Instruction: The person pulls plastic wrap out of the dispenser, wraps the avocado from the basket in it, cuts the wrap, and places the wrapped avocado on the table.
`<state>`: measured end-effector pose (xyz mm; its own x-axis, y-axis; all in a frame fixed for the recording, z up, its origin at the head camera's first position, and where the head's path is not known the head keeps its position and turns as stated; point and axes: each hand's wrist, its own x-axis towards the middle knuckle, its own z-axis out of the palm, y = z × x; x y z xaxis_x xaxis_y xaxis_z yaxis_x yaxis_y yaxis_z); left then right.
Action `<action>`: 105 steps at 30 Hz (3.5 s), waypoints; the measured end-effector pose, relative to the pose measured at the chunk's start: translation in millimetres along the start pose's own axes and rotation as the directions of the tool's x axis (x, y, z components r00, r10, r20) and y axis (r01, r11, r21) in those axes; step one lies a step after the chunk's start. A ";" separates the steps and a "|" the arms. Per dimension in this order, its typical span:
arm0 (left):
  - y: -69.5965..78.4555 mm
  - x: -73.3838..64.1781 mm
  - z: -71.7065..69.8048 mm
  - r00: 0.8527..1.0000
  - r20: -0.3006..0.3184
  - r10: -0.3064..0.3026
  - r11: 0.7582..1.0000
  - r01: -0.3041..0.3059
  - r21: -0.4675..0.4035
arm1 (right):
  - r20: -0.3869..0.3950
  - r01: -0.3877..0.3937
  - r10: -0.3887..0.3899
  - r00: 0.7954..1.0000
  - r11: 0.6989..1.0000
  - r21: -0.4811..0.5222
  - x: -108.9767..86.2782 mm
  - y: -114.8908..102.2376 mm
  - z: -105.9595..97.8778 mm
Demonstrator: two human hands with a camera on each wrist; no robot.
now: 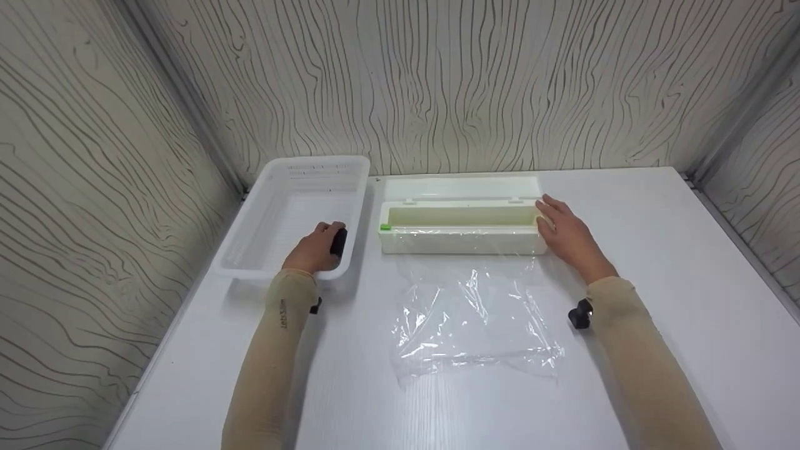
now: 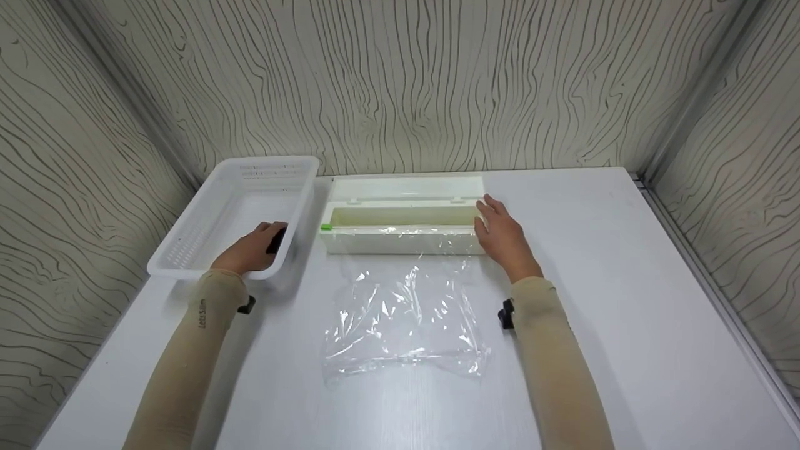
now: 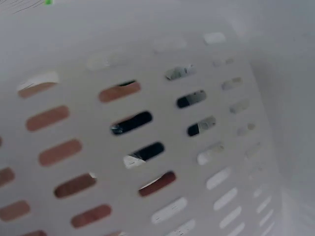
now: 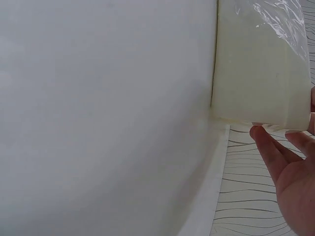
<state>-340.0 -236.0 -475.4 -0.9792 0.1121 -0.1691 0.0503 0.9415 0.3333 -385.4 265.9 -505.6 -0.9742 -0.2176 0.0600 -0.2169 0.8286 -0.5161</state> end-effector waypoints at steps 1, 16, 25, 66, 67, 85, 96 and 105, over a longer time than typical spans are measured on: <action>0.2 -0.1 0.2 1.000 0.002 0.002 1.000 -0.002 0.004 | -0.002 0.002 -0.002 1.000 1.000 -0.001 -0.4 -0.1 -0.1; -3.1 4.1 -2.8 0.991 -0.114 0.064 0.998 -0.061 0.034 | 0.010 -0.014 0.014 1.000 1.000 -0.009 1.4 0.2 2.9; 5.4 -4.6 -15.3 0.916 -0.378 0.137 0.991 -0.125 0.056 | 0.024 -0.019 0.019 1.000 1.000 -0.012 3.3 1.0 4.4; 153.2 -55.0 82.5 0.655 -0.225 0.722 0.692 -0.673 0.260 | 0.003 -0.023 0.023 1.000 0.999 0.032 -2.4 0.7 1.5; 153.8 -54.9 85.3 0.655 -0.213 0.725 0.689 -0.680 0.250 | 0.003 -0.023 0.023 1.000 0.999 0.032 -2.7 0.4 1.4; 150.2 -57.3 104.6 0.656 -0.029 0.754 0.645 -0.733 0.217 | -0.008 -0.012 0.013 1.000 1.000 0.028 -1.8 0.9 2.4; 149.7 -53.7 107.8 0.668 -0.022 0.743 0.660 -0.728 0.188 | -0.012 -0.008 0.009 1.000 0.999 0.043 -2.2 2.3 3.3; 148.3 -53.7 108.8 0.669 -0.034 0.742 0.664 -0.727 0.176 | -0.002 -0.011 0.011 1.000 0.999 0.045 -3.7 3.8 2.3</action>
<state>-258.6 -67.8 -517.8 -0.6246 0.7632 0.1654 0.7799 0.5991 0.1811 -382.5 268.7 -509.8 -0.9767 -0.2070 0.0561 -0.2028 0.8071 -0.5544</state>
